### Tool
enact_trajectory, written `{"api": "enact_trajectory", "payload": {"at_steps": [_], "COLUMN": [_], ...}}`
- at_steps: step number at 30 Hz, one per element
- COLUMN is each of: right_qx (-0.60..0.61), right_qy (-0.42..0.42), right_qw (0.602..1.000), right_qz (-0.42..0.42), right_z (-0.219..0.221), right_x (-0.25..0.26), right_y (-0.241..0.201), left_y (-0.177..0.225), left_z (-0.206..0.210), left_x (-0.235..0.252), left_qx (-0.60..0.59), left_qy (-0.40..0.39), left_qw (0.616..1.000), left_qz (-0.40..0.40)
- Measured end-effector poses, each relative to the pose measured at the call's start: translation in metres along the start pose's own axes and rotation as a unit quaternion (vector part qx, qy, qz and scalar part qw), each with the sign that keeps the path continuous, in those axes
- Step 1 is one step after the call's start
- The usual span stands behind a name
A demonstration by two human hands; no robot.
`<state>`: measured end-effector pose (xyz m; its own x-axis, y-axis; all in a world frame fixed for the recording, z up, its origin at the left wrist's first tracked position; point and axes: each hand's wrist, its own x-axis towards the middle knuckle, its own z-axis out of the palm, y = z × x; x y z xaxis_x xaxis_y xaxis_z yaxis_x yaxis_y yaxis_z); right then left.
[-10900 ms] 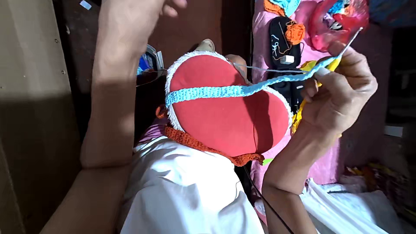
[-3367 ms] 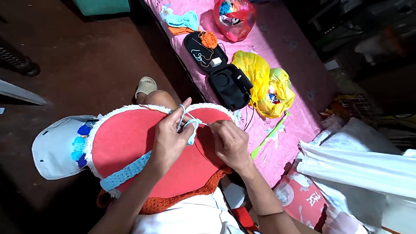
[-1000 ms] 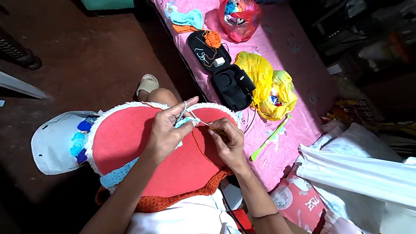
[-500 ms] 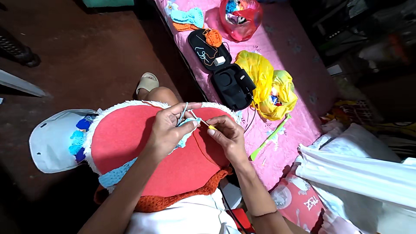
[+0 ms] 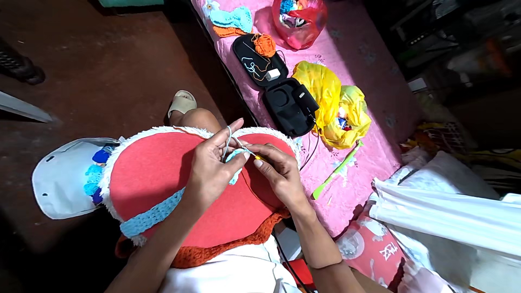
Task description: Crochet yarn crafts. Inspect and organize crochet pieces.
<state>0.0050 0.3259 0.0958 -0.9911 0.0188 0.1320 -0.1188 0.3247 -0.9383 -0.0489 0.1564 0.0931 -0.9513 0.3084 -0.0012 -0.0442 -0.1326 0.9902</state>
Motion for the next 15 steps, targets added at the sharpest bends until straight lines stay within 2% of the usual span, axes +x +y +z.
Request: {"api": "enact_trajectory", "payload": {"at_steps": [6,9,13,15], "right_qx": [0.031,0.097,0.246,0.252], "right_qy": [0.032,0.033,0.036,0.037], "right_qw": [0.999,0.994,0.963,0.961], "right_qz": [0.001,0.033,0.108,0.106], "right_z": [0.0076,0.0085,0.0070,0.0081], "right_x": [-0.0007,-0.0003,0.0021,0.0019], "right_y": [-0.0020,-0.0036,-0.0044,-0.0047], "left_y": [-0.0028,-0.0052,-0.0043,-0.0048], "left_z": [0.0076,0.0076,0.0089,0.0112], "left_x": [-0.0039,-0.0041,-0.0054,-0.0061], "left_qx": [0.024,0.011,0.010,0.019], "left_qy": [0.049,0.059,0.051,0.053], "left_qw": [0.998,0.997,0.997,0.997], "left_qz": [0.025,0.052,0.050,0.045]}}
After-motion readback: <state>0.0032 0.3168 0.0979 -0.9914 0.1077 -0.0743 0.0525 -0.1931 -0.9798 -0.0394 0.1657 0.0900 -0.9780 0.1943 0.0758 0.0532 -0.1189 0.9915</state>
